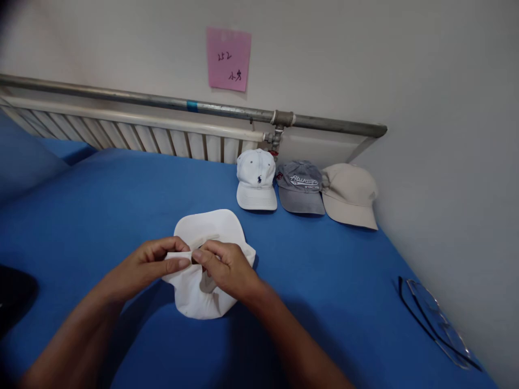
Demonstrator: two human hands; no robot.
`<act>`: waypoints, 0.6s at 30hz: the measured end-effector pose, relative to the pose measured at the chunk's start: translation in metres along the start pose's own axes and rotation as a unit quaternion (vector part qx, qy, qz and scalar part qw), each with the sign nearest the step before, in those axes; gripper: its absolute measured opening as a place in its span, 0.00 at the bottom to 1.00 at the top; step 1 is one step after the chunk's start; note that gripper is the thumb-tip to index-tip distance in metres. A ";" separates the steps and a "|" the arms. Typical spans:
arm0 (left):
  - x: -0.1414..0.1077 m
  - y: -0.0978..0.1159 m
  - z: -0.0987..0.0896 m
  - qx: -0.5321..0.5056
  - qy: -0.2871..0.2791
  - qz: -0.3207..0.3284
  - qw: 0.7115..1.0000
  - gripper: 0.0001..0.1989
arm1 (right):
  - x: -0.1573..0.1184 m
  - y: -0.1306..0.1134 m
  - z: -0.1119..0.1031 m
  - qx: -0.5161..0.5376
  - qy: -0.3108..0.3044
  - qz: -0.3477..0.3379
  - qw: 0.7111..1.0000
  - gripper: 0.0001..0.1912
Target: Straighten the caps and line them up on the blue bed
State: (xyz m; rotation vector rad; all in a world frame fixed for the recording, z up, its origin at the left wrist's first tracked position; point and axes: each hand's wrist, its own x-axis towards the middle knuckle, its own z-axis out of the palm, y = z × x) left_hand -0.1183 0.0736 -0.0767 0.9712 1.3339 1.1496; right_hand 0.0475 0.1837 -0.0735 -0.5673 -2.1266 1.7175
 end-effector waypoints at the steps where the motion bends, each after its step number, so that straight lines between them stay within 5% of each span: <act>1: 0.000 0.000 -0.001 -0.008 0.009 -0.003 1.000 0.14 | 0.000 -0.001 -0.002 0.001 0.002 -0.005 1.000 0.17; 6: -0.001 0.001 -0.003 -0.025 0.035 -0.012 0.999 0.16 | -0.002 -0.003 -0.012 0.027 0.054 -0.008 0.998 0.15; 18: -0.002 0.003 0.000 -0.026 -0.027 -0.044 0.998 0.14 | 0.000 -0.003 -0.012 0.028 0.152 -0.022 0.988 0.13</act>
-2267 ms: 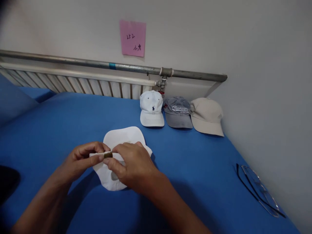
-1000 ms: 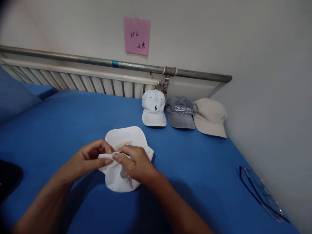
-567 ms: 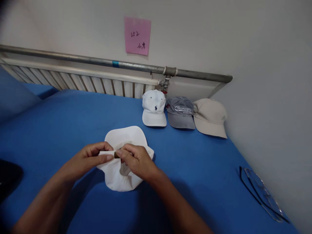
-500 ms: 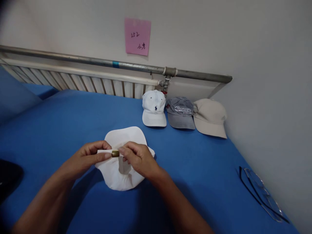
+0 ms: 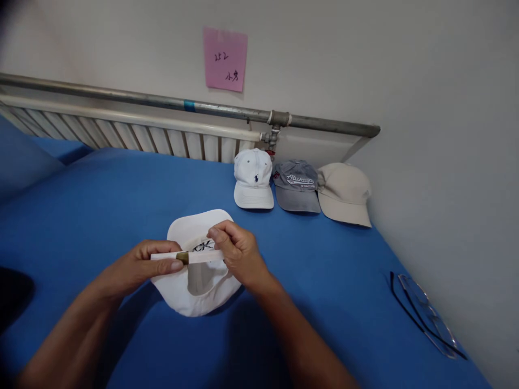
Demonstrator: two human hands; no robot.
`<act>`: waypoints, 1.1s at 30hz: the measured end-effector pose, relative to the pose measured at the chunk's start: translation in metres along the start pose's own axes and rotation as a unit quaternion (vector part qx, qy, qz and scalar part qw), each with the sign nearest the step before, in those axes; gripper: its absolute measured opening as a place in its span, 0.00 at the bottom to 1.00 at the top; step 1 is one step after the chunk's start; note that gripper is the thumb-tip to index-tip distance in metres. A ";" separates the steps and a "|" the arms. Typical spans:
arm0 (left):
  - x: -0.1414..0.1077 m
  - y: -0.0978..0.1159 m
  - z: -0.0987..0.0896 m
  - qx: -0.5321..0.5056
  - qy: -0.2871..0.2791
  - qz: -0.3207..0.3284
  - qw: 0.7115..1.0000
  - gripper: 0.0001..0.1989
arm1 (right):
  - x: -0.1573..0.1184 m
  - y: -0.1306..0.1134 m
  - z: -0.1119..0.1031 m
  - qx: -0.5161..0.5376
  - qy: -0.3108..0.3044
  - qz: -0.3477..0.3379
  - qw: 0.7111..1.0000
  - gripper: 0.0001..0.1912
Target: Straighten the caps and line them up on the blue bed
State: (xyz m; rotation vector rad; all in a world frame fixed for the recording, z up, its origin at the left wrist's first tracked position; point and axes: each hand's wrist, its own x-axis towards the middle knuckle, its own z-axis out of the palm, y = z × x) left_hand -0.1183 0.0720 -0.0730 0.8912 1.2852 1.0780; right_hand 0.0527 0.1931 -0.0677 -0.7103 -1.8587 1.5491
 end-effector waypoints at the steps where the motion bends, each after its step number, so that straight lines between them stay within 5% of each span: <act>1: 0.000 -0.001 0.000 -0.004 0.000 -0.004 1.000 0.14 | 0.001 0.000 0.000 0.003 0.007 0.000 1.000 0.13; 16: 0.000 -0.006 0.002 -0.070 -0.018 -0.022 0.997 0.17 | 0.010 0.023 0.005 0.086 0.006 0.072 0.994 0.15; 23: -0.002 -0.002 -0.002 -0.020 -0.123 -0.078 0.989 0.15 | 0.009 0.025 0.003 0.059 0.009 0.070 0.996 0.15; 29: -0.001 -0.004 0.004 -0.077 -0.119 -0.061 0.988 0.12 | 0.007 0.021 0.006 0.035 0.021 0.045 0.998 0.12; 33: 0.001 -0.006 0.007 -0.130 -0.066 -0.042 0.988 0.13 | -0.002 0.001 -0.001 -0.041 0.104 -0.068 0.991 0.09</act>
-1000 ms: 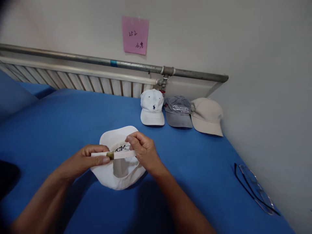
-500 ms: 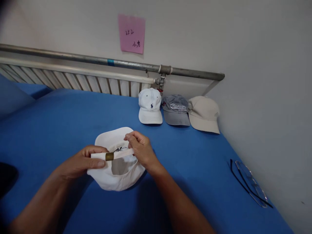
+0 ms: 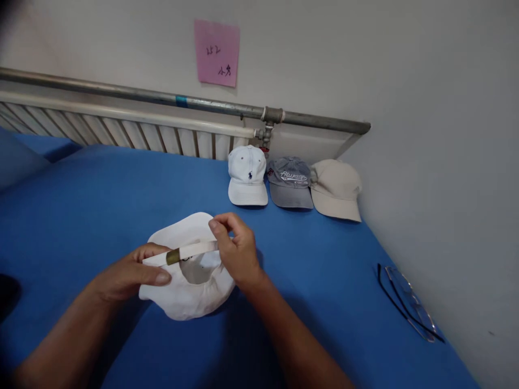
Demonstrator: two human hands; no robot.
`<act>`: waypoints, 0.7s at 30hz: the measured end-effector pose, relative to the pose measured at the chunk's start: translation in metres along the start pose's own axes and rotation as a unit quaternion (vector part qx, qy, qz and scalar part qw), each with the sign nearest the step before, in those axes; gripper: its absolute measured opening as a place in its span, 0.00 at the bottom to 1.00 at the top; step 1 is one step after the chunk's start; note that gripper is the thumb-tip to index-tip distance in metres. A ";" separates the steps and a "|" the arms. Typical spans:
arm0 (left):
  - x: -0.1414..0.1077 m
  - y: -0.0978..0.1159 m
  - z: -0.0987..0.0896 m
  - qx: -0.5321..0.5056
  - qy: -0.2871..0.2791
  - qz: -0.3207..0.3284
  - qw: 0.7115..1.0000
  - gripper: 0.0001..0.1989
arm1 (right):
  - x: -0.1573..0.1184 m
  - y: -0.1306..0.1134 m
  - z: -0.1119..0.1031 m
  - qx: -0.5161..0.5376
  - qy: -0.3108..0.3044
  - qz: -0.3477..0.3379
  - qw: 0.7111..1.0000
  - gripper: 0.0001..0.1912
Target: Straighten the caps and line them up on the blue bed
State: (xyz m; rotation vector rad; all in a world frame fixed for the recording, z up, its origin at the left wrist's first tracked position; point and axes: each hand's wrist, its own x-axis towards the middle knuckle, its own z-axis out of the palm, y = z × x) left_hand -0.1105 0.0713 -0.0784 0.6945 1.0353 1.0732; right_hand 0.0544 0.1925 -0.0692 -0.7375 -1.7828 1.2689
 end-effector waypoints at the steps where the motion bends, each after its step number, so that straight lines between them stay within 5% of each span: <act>1: 0.000 0.000 0.000 -0.009 0.005 0.004 1.000 0.13 | -0.003 -0.008 -0.004 -0.021 0.014 -0.042 0.999 0.08; 4: 0.001 0.000 0.001 -0.028 0.006 0.008 1.000 0.14 | -0.018 -0.030 -0.014 -0.067 -0.019 -0.135 0.988 0.07; 10: 0.001 0.000 0.005 -0.073 0.005 0.020 0.997 0.13 | -0.052 -0.029 -0.023 -0.155 -0.207 -0.104 0.961 0.05; 21: -0.001 0.004 0.004 -0.051 0.018 0.003 0.999 0.10 | -0.064 -0.021 -0.033 -0.285 -0.193 -0.257 0.903 0.06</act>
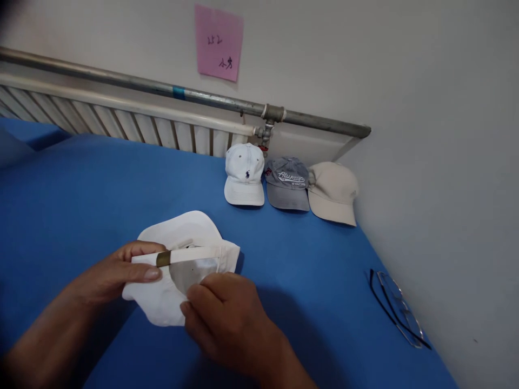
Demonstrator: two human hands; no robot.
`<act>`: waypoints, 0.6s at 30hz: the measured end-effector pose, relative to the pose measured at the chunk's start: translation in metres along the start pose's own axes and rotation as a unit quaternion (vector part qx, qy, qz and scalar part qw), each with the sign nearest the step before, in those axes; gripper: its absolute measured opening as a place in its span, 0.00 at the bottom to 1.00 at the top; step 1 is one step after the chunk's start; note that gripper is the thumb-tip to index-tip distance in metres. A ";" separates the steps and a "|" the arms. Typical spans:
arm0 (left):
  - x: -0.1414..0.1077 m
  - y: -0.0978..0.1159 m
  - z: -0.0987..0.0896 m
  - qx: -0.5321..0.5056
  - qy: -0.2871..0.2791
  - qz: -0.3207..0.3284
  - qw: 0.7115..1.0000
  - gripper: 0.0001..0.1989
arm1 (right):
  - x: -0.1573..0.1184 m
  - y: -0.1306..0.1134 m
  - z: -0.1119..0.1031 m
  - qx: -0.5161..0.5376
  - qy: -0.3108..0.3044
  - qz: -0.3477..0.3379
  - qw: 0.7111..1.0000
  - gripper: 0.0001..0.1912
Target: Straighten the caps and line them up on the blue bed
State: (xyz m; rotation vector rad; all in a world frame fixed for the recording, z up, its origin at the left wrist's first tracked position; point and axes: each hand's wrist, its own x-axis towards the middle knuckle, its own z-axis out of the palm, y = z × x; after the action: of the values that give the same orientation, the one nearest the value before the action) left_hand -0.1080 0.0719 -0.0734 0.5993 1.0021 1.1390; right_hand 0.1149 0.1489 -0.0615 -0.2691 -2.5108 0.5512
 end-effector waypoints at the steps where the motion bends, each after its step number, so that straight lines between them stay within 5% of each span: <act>1: 0.000 0.001 0.000 0.002 0.003 0.003 1.000 0.10 | -0.001 0.000 0.000 -0.010 0.007 -0.002 1.000 0.07; 10: -0.004 0.004 -0.002 0.000 0.039 0.028 0.999 0.10 | -0.001 0.000 0.002 0.067 0.122 -0.008 0.990 0.07; 14: -0.010 0.004 -0.009 0.028 0.016 0.049 0.998 0.09 | -0.003 0.022 0.004 0.046 0.227 0.081 0.969 0.13; 18: -0.014 0.004 -0.016 0.057 -0.005 0.063 0.996 0.07 | -0.010 0.057 0.016 0.058 0.171 0.169 0.969 0.18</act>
State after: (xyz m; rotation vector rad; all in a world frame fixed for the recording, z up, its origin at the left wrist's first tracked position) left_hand -0.1251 0.0587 -0.0726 0.7672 1.0369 1.1945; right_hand 0.1186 0.1924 -0.1032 -0.6933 -2.1018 0.7138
